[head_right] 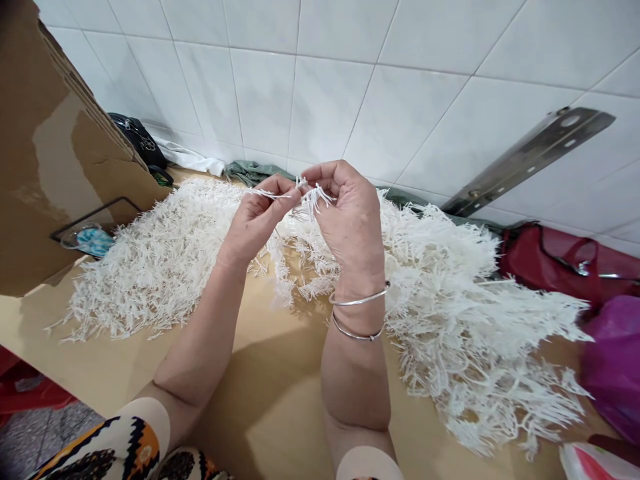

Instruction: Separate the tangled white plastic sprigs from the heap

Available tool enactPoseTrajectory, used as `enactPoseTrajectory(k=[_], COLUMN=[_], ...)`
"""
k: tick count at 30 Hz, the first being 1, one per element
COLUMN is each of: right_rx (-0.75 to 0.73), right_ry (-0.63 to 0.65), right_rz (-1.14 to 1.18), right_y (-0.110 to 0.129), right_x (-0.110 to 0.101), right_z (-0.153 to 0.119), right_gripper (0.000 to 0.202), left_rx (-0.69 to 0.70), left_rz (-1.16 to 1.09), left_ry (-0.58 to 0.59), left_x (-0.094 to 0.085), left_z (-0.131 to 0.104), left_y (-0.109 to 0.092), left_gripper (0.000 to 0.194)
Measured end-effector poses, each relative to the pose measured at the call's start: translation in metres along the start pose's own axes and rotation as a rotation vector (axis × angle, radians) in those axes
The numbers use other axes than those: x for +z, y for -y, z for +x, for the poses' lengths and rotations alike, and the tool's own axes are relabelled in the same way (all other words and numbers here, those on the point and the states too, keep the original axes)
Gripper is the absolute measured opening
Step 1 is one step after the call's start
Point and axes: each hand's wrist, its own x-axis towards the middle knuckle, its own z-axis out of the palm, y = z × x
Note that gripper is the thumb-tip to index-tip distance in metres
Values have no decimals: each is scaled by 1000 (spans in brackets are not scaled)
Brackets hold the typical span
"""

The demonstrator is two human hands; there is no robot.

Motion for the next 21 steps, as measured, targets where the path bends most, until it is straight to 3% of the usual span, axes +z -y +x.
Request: enactPoseTrajectory(k=[5, 8, 10, 13, 17, 21], right_rx=[-130, -91, -9, -69, -107, -98], right_ry=[-176, -243, -248, -213, -87, -120], right_rz=[-379, -470, -406, -296, -161, 46], right_y=[-12, -35, -48, -51, -32, -10], right_x=[7, 3, -4, -15, -17, -17], right_z=[2, 10, 15, 17, 10, 3], right_gripper=[36, 28, 24, 12, 9, 24], left_rx=[-27, 10, 26, 47, 59, 98], left_rz=[31, -71, -90, -107, -28, 80], left_ry=[14, 71, 69, 22, -45, -68], left_x=[3, 9, 12, 9, 1, -3], left_z=[-1, -4, -5, -4, -1, -2], left_y=[1, -13, -20, -20, -8, -1], left_gripper=[40, 40, 40, 40, 37, 35])
